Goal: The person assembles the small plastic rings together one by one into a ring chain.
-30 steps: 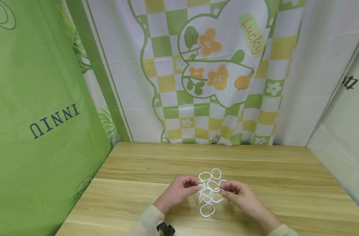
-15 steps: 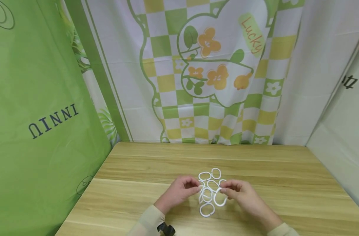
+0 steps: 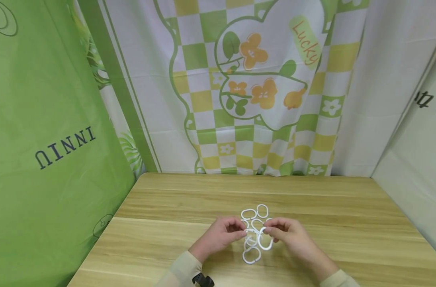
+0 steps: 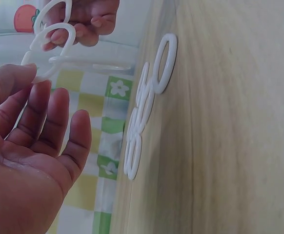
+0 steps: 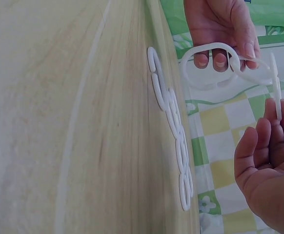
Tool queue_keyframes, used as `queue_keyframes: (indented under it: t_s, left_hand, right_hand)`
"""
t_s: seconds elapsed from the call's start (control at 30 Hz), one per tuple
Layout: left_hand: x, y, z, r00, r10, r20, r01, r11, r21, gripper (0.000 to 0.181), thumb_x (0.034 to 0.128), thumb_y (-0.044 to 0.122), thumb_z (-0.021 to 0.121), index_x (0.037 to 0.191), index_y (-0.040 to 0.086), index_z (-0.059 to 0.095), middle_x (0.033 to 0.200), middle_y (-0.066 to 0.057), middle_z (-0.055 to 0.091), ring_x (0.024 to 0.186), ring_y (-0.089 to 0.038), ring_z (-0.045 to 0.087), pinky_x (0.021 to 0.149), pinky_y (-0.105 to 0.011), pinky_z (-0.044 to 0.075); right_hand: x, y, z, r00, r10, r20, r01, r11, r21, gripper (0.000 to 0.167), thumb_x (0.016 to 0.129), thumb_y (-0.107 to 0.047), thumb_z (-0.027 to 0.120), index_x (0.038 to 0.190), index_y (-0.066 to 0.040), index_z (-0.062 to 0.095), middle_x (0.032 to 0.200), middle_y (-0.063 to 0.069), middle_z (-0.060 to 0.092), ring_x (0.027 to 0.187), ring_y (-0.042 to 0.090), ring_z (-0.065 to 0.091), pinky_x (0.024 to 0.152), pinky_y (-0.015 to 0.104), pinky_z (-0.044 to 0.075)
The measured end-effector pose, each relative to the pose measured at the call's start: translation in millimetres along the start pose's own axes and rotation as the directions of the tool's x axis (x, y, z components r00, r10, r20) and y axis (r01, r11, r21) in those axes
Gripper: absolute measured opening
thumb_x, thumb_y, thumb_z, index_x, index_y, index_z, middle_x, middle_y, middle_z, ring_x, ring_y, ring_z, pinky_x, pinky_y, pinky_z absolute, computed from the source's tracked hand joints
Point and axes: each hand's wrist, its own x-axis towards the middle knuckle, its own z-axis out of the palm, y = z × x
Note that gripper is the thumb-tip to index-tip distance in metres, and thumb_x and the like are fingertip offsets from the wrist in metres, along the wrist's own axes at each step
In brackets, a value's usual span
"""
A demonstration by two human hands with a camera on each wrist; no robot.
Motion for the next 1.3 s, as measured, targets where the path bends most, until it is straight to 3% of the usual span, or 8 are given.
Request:
queue_keyframes:
  t_s: [0.3,0.47,0.63,0.83,1.07,1.17,1.3]
  left_hand:
    - [0.5,1.2,6.6,0.997,0.071,0.037,-0.070,0.997,-0.023,0.010,0.0907,0.012,0.070,0.096,0.004,0.069,0.094,-0.005,0.068,0.083,-0.006,0.062,0.078,-0.026,0.054]
    - [0.7,0.0,7.3,0.997,0.069,0.043,-0.068,0.998,-0.011,0.005,0.0911,0.008,0.069,0.095,0.006,0.069,0.091,0.004,0.067,0.083,-0.006,0.061,0.079,-0.026,0.054]
    - [0.2,0.6,7.2,0.998,0.060,0.035,-0.059,0.998,-0.010,0.007,0.0914,0.012,0.069,0.096,0.006,0.069,0.093,-0.003,0.068,0.083,-0.006,0.061,0.079,-0.026,0.054]
    - [0.0,1.3,6.2,0.999,0.034,0.021,-0.034,0.999,-0.001,0.009,0.0913,0.012,0.069,0.097,0.006,0.069,0.095,-0.004,0.068,0.085,-0.009,0.062,0.080,-0.026,0.053]
    - [-0.1,-1.5,3.1,0.999,0.044,0.027,-0.044,0.999,0.006,0.013,0.0912,0.017,0.070,0.098,0.006,0.069,0.095,0.001,0.067,0.086,-0.008,0.063,0.081,-0.028,0.054]
    - [-0.1,-3.5,2.5,0.997,0.071,0.029,-0.071,0.997,0.011,0.015,0.0911,0.017,0.070,0.099,0.004,0.068,0.095,0.006,0.066,0.086,-0.008,0.063,0.081,-0.028,0.054]
    - [0.2,-3.7,2.0,0.996,0.073,0.046,-0.074,0.997,0.001,0.014,0.0910,0.017,0.070,0.098,0.005,0.068,0.096,0.000,0.067,0.086,-0.008,0.062,0.080,-0.029,0.054]
  right_hand:
    - [1.3,-2.8,8.5,1.000,0.001,-0.005,0.000,1.000,0.031,0.028,0.092,-0.013,0.068,0.107,0.010,0.064,0.098,0.021,0.067,0.084,0.023,0.063,0.072,0.031,0.053]
    - [0.0,-2.9,10.4,1.000,-0.011,-0.001,0.011,0.999,0.044,0.029,0.092,-0.012,0.068,0.107,0.012,0.063,0.097,0.020,0.067,0.081,0.020,0.062,0.070,0.031,0.053]
    - [0.7,0.7,11.4,1.000,0.003,-0.006,-0.003,0.999,0.046,0.025,0.091,-0.013,0.069,0.104,0.008,0.065,0.096,0.019,0.066,0.081,0.020,0.061,0.071,0.032,0.053]
    - [-0.2,1.5,11.4,1.000,-0.007,-0.008,0.008,0.999,0.049,0.027,0.091,-0.011,0.068,0.105,0.011,0.063,0.095,0.016,0.066,0.082,0.021,0.061,0.071,0.033,0.053]
    - [0.9,1.8,10.5,0.998,0.018,-0.062,-0.015,0.999,0.050,0.024,0.091,-0.009,0.068,0.106,0.010,0.064,0.096,0.017,0.067,0.080,0.019,0.061,0.068,0.031,0.052]
    - [2.0,1.7,10.5,0.994,0.044,-0.102,-0.040,0.998,0.048,0.022,0.090,-0.010,0.069,0.105,0.007,0.065,0.093,0.016,0.068,0.071,0.015,0.057,0.061,0.026,0.048]
    - [2.7,0.8,10.3,0.984,0.084,-0.156,-0.075,0.995,0.066,0.025,0.090,-0.010,0.070,0.107,0.007,0.065,0.090,0.014,0.067,0.061,0.011,0.048,0.053,0.022,0.041]
